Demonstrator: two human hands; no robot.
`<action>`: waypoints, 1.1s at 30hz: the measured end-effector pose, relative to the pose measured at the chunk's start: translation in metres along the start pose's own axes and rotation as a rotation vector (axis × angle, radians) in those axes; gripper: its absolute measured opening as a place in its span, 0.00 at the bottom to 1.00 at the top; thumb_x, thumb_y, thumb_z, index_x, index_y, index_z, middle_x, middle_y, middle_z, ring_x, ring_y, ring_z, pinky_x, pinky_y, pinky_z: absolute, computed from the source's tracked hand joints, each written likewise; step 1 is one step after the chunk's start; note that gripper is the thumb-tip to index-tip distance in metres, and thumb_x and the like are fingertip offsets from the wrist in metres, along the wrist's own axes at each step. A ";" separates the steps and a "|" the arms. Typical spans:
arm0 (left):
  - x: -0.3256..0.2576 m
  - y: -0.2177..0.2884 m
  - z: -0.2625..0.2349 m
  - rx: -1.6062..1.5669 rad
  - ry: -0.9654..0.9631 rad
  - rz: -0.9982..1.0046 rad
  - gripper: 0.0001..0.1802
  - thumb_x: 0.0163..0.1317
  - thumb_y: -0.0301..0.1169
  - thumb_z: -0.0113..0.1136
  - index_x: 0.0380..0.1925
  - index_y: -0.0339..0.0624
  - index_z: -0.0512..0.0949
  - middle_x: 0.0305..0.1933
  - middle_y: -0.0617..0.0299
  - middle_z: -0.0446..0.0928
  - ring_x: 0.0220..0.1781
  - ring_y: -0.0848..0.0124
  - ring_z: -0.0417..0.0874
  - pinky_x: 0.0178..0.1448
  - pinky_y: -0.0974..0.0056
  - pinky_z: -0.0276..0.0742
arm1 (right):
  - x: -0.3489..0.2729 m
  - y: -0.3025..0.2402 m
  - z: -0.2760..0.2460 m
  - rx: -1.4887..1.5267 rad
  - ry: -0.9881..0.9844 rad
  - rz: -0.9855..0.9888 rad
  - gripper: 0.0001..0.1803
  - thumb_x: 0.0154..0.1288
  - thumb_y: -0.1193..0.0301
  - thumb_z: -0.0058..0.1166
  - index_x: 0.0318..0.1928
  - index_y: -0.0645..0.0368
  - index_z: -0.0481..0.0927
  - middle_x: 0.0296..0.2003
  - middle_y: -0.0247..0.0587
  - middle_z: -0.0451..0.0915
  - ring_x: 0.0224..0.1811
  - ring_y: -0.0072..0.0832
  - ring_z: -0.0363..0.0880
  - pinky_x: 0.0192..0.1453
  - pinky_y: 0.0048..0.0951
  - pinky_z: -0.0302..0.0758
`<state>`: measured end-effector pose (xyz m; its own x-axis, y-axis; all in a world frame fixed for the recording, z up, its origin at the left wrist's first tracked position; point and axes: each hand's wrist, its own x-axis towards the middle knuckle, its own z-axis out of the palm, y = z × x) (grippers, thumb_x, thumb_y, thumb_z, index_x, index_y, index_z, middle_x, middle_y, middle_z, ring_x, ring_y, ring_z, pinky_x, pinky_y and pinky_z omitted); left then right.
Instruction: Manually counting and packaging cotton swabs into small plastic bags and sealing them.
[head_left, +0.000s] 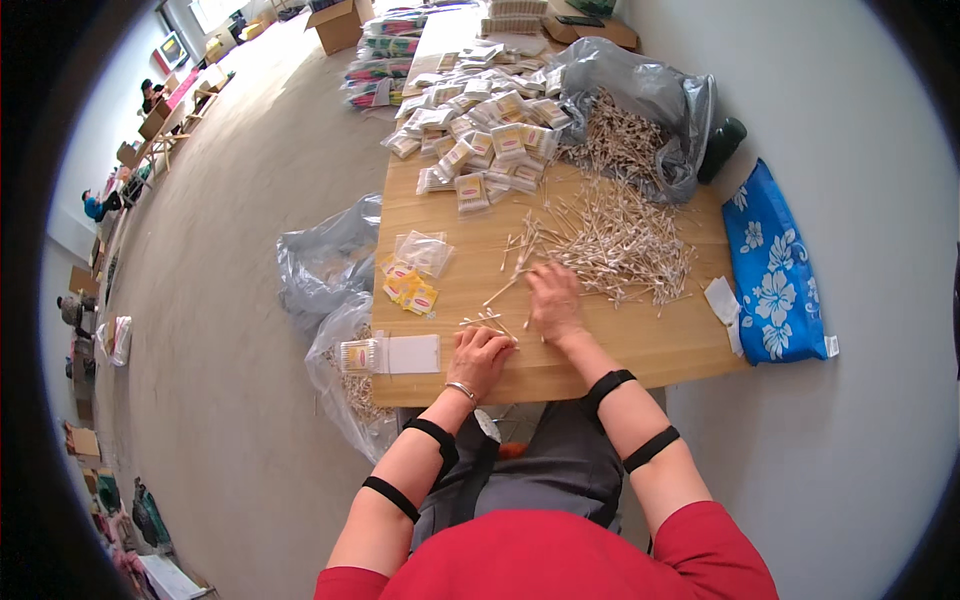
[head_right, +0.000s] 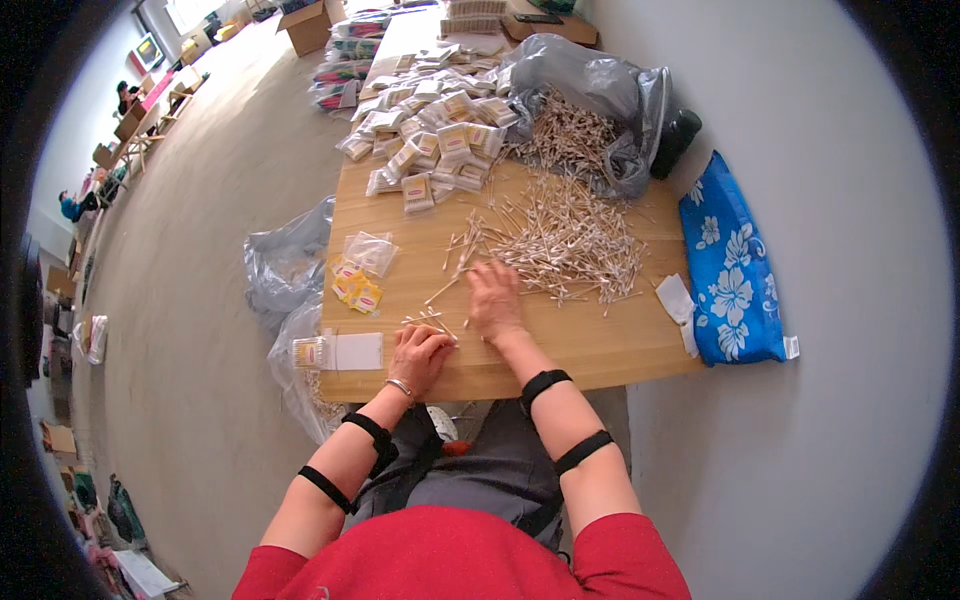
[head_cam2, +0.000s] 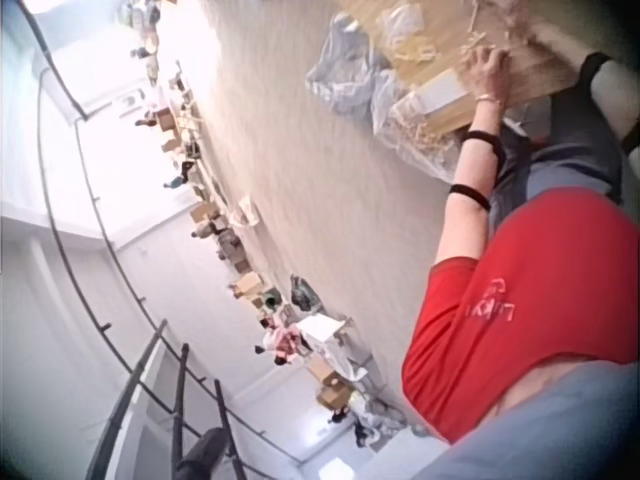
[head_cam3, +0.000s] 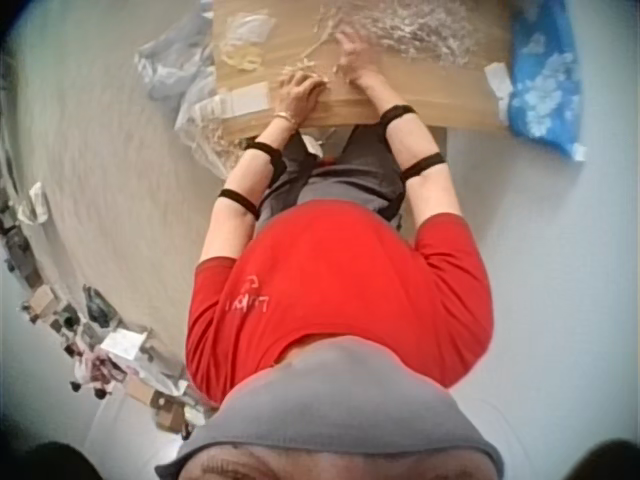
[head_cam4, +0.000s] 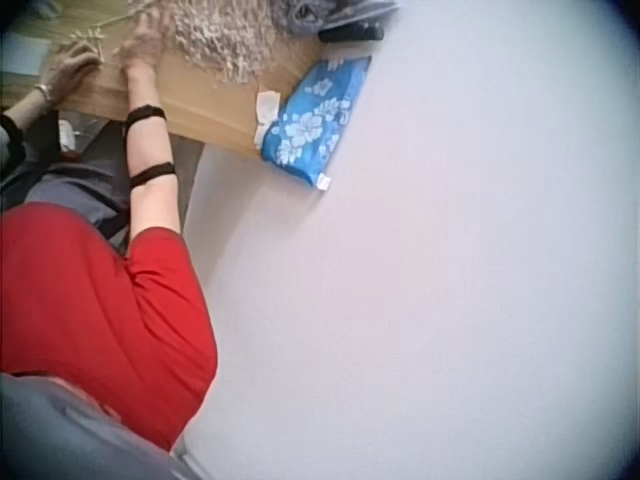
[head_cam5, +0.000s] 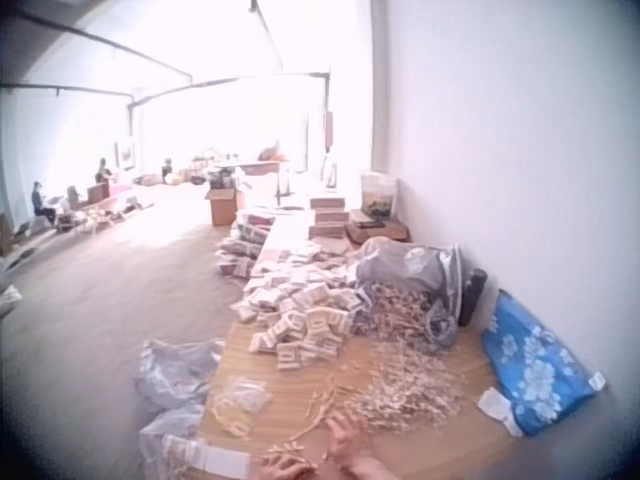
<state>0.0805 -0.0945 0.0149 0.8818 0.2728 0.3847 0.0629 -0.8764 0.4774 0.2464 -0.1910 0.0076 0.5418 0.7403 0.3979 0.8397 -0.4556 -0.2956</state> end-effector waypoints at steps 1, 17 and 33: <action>0.000 0.001 -0.001 -0.013 0.001 0.004 0.05 0.54 0.36 0.62 0.31 0.53 0.80 0.36 0.68 0.76 0.44 0.65 0.74 0.52 0.61 0.64 | -0.001 0.012 -0.002 -0.022 0.051 0.082 0.15 0.57 0.68 0.52 0.46 0.52 0.79 0.55 0.36 0.71 0.63 0.38 0.60 0.68 0.42 0.55; 0.008 0.006 -0.002 0.108 0.144 -0.122 0.22 0.48 0.34 0.67 0.46 0.48 0.75 0.53 0.57 0.70 0.61 0.57 0.66 0.64 0.55 0.59 | 0.034 -0.010 0.018 -0.033 0.016 0.183 0.18 0.53 0.64 0.59 0.47 0.46 0.79 0.54 0.29 0.72 0.60 0.31 0.63 0.65 0.40 0.56; 0.002 0.002 0.001 -0.079 0.077 -0.211 0.23 0.46 0.39 0.70 0.43 0.44 0.76 0.49 0.57 0.71 0.57 0.57 0.68 0.64 0.54 0.62 | -0.015 0.006 -0.026 -0.014 0.241 0.163 0.11 0.53 0.72 0.57 0.39 0.51 0.81 0.42 0.34 0.77 0.52 0.35 0.69 0.58 0.36 0.65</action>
<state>0.0832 -0.0962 0.0159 0.8142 0.4791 0.3278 0.2027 -0.7638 0.6128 0.2441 -0.2178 0.0219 0.6613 0.5188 0.5417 0.7405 -0.5669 -0.3610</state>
